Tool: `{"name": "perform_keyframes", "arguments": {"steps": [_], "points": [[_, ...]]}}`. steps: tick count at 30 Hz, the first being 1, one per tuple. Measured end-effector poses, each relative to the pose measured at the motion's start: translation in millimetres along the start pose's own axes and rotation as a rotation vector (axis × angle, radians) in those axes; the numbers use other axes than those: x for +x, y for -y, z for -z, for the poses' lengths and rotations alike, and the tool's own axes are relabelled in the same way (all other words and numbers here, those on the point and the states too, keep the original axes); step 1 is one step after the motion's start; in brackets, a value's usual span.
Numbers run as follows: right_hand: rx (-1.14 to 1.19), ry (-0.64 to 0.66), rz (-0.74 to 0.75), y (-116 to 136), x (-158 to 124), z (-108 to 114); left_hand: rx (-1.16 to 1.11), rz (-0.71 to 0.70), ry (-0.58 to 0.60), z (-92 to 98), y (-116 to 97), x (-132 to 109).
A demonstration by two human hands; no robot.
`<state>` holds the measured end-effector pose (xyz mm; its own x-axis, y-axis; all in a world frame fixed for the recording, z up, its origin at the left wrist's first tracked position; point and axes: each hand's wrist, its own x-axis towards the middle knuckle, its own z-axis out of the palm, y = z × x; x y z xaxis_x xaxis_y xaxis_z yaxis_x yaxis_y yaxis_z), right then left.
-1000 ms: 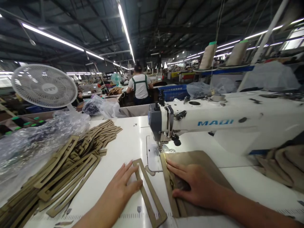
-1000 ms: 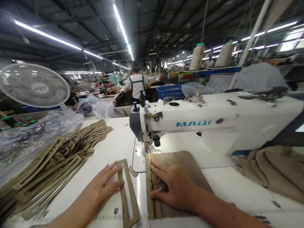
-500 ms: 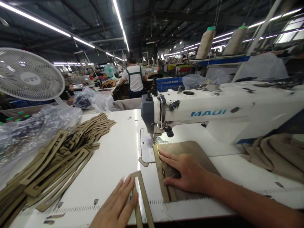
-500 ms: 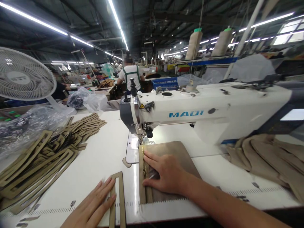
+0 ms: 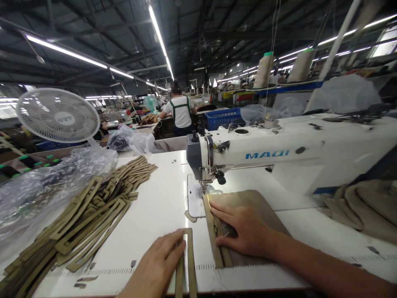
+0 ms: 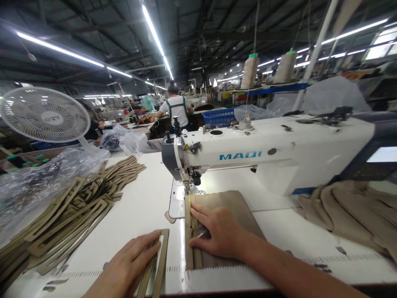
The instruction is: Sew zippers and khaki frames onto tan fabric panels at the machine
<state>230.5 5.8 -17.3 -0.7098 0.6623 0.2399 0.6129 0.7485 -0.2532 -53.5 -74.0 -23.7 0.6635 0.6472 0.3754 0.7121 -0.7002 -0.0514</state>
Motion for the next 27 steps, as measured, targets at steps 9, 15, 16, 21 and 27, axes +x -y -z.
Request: {"name": "perform_keyframes", "arguments": {"steps": [9,15,16,21,27], "points": [[0.064,-0.041,-0.012,1.8,-1.5,-5.0,0.003,-0.099,-0.248,-14.1,5.5,95.0],[0.117,-0.046,-0.042,3.3,0.7,-3.9,-0.028,-0.082,-0.240,-41.8,10.3,122.1],[0.130,-0.053,-0.037,3.0,0.8,-4.2,-0.030,-0.085,-0.231,-42.7,11.5,121.2],[0.177,-0.068,-0.038,0.8,0.3,-5.7,-0.040,-0.097,-0.182,-39.6,15.9,118.0],[0.202,-0.045,-0.051,0.5,2.1,-4.1,-0.035,-0.105,-0.171,-40.8,17.4,119.9]]}}
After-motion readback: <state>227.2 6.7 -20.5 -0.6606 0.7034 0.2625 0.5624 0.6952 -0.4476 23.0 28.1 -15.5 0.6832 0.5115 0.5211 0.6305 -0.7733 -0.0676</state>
